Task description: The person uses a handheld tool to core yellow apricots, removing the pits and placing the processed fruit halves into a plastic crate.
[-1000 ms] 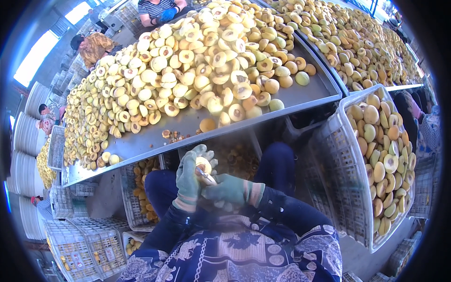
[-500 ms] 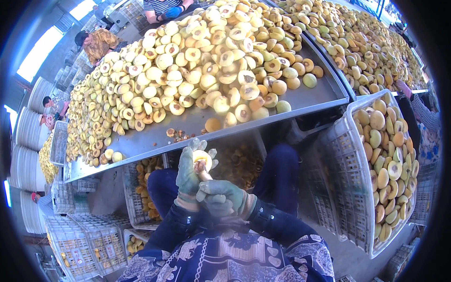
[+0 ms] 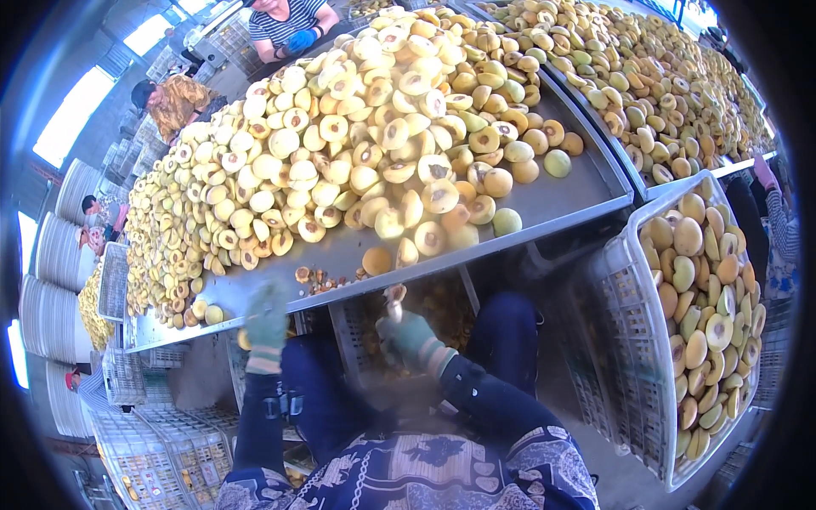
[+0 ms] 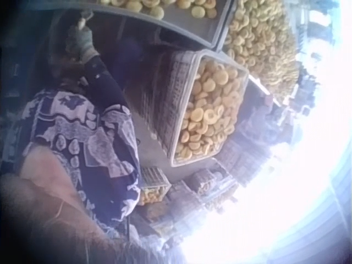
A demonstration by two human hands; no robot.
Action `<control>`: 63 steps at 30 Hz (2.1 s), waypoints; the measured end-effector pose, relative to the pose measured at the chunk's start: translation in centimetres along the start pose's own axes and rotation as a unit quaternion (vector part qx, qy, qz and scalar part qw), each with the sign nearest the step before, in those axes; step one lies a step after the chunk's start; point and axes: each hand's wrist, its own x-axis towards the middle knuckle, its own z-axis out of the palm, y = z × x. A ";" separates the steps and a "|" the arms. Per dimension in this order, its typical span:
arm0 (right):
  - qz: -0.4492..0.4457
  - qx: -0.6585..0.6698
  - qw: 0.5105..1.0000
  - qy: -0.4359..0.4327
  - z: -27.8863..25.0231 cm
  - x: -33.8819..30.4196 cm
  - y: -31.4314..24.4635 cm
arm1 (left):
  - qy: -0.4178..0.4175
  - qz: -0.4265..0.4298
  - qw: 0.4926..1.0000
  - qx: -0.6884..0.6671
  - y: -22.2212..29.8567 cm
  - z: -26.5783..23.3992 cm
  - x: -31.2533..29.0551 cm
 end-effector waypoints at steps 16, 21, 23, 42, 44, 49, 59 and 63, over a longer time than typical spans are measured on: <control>-0.142 -0.075 0.985 0.063 -2.8 -5.7 -4.6 | -0.269 0.161 0.949 0.040 10.8 13.6 3.7; -0.197 0.068 0.975 -0.073 -4.3 -3.5 -5.9 | -0.243 0.334 0.894 -0.174 13.4 8.4 2.0; -0.222 0.086 0.962 -0.132 -3.5 -3.2 -5.7 | -0.312 0.325 0.852 -0.267 13.0 7.5 0.2; -0.424 -0.005 0.900 0.101 1.5 -3.1 2.4 | -0.021 0.163 0.948 -0.273 13.8 4.8 -6.6; -0.407 0.026 0.910 0.080 1.8 -3.6 2.5 | -0.015 0.275 0.942 -0.194 13.4 4.3 -6.5; -0.323 0.051 0.944 0.052 3.8 -5.8 0.8 | -0.063 0.084 0.905 -0.413 13.8 3.6 -8.8; -0.432 -0.394 0.810 0.048 2.6 -6.5 3.6 | -0.125 -0.247 0.685 -0.674 13.5 2.9 -8.2; -0.380 -0.458 0.802 0.051 3.1 -7.7 2.6 | -0.108 -0.176 0.708 -0.676 13.6 3.0 -8.1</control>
